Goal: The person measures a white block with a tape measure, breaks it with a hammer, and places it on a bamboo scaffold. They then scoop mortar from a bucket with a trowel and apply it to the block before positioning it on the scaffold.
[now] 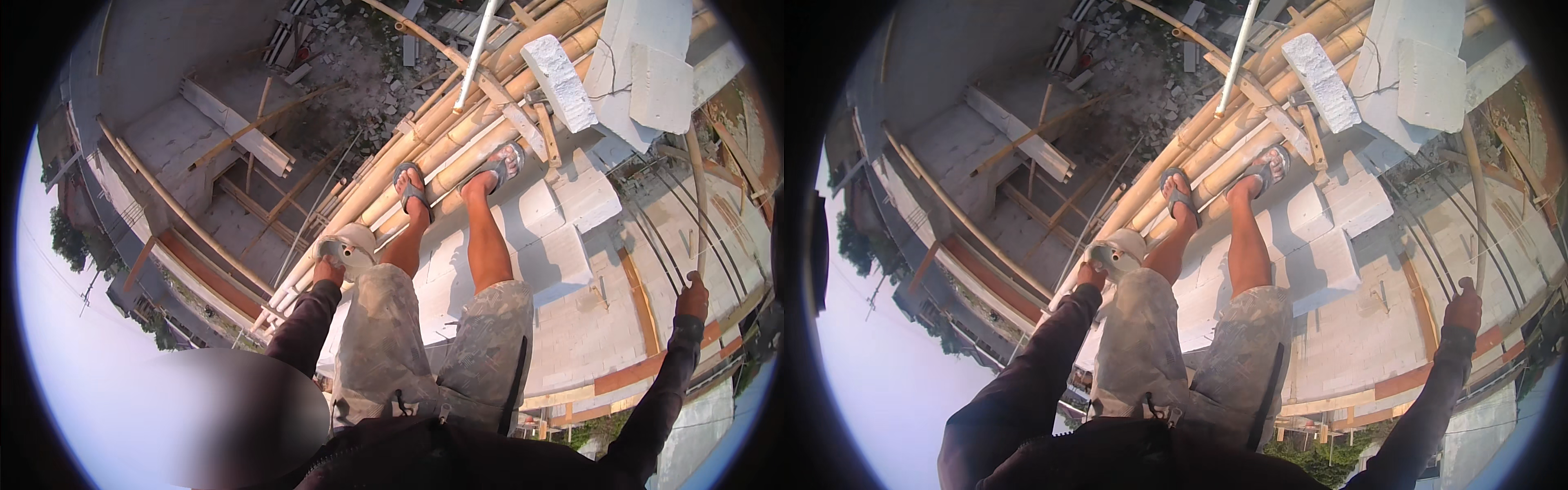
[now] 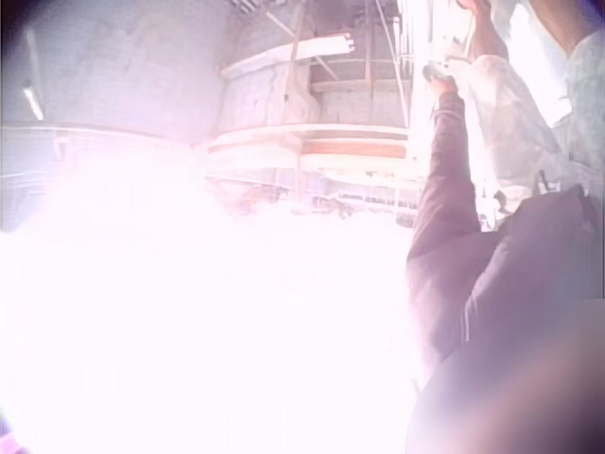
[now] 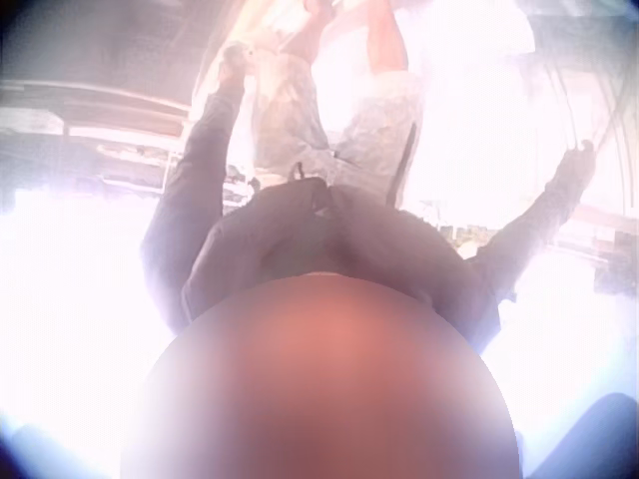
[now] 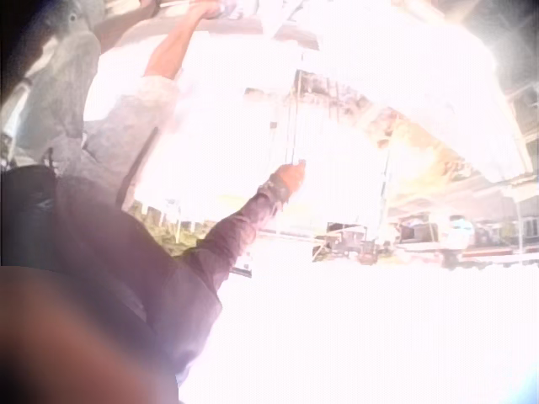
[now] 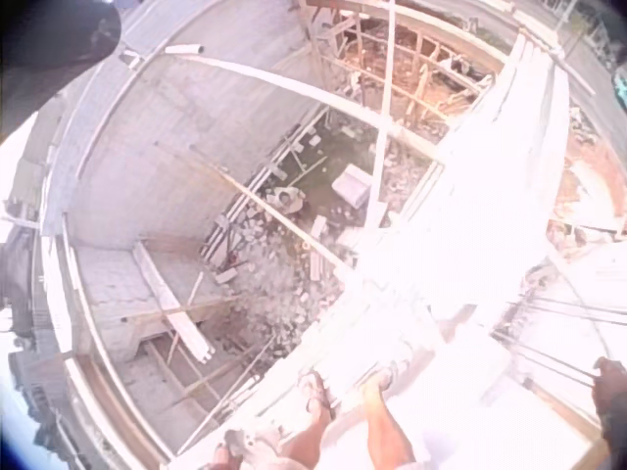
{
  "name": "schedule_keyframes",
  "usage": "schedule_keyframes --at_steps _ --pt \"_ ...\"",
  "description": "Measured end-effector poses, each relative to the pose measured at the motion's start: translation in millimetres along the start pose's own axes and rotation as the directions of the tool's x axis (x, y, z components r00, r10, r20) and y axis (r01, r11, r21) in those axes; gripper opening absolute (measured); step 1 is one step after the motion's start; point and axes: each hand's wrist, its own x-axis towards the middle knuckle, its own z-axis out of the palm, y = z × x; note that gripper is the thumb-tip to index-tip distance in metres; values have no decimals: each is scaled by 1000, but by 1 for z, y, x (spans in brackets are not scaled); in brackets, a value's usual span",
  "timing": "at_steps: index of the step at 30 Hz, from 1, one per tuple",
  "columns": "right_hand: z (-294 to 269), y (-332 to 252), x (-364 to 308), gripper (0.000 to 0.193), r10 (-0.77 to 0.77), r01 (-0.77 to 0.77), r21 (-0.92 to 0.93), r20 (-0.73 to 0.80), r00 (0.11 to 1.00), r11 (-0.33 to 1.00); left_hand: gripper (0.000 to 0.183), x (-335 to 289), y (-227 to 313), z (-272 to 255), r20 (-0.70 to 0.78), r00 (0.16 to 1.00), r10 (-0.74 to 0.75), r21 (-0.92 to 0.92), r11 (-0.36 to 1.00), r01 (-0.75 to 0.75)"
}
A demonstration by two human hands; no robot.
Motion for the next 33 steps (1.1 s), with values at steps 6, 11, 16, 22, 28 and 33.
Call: schedule_keyframes --at_steps 6,11,16,22,28,33 --pt "9 33 29 16 17 -8 -120 78 997 993 45 -35 -67 85 43 951 -307 -48 950 309" --pt "21 72 48 18 -78 80 -187 18 997 979 39 -24 -102 123 175 900 -400 -164 889 427" --pt "23 104 72 14 -131 133 -128 26 991 983 45 51 -119 134 -27 894 -447 -227 874 430" --pt "5 112 69 16 -104 100 -172 -18 994 980 62 176 -219 174 -137 885 -445 -294 871 393" --pt "1 101 54 17 -113 105 -198 -28 993 975 30 179 -266 221 -231 925 -303 -557 820 129" --pt "18 86 55 18 -59 46 -130 -93 994 990 31 66 -213 184 26 948 -317 -906 394 157"
